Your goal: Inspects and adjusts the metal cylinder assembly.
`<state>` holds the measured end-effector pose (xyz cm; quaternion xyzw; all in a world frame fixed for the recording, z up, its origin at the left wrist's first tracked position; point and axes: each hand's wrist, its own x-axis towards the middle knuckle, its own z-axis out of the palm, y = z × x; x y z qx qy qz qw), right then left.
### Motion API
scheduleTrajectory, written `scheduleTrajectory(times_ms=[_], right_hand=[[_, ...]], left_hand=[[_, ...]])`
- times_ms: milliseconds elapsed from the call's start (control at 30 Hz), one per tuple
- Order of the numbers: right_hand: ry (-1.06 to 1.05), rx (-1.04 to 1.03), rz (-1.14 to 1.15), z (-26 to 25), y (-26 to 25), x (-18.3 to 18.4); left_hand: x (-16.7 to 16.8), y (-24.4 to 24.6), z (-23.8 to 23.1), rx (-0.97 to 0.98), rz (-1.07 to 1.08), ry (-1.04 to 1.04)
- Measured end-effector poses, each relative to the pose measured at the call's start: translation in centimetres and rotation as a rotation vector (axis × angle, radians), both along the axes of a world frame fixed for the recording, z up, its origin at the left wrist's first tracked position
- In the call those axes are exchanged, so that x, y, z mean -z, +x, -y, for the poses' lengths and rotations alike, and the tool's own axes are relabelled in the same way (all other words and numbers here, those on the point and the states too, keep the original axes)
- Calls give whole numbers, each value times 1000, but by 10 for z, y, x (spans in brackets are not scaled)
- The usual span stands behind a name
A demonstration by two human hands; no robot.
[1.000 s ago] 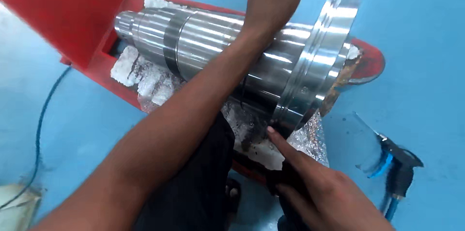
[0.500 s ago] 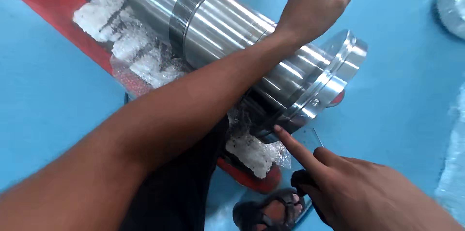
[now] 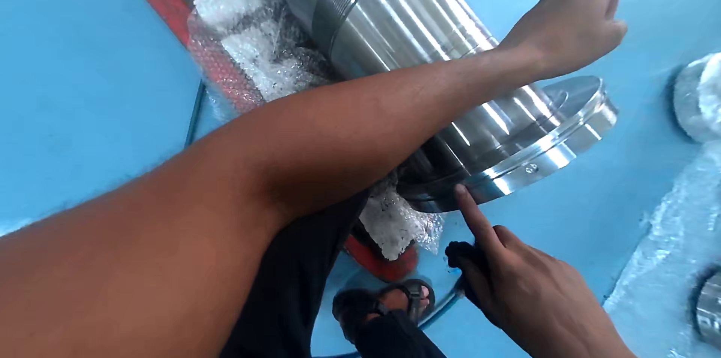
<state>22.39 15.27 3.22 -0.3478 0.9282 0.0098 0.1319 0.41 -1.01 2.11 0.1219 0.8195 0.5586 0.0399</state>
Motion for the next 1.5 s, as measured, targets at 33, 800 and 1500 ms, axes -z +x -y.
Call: scheduleTrajectory(times_ms=[33,800,1500], right_hand=[[20,1,-32,1,1,5],[-49,10,-167,7,18,40],[13,-36,-130,11,14,40]], left_hand=[[0,1,1,3,3,-2],[0,-1,-2,13,8,27],[9,-4,-4,-5,72,57]])
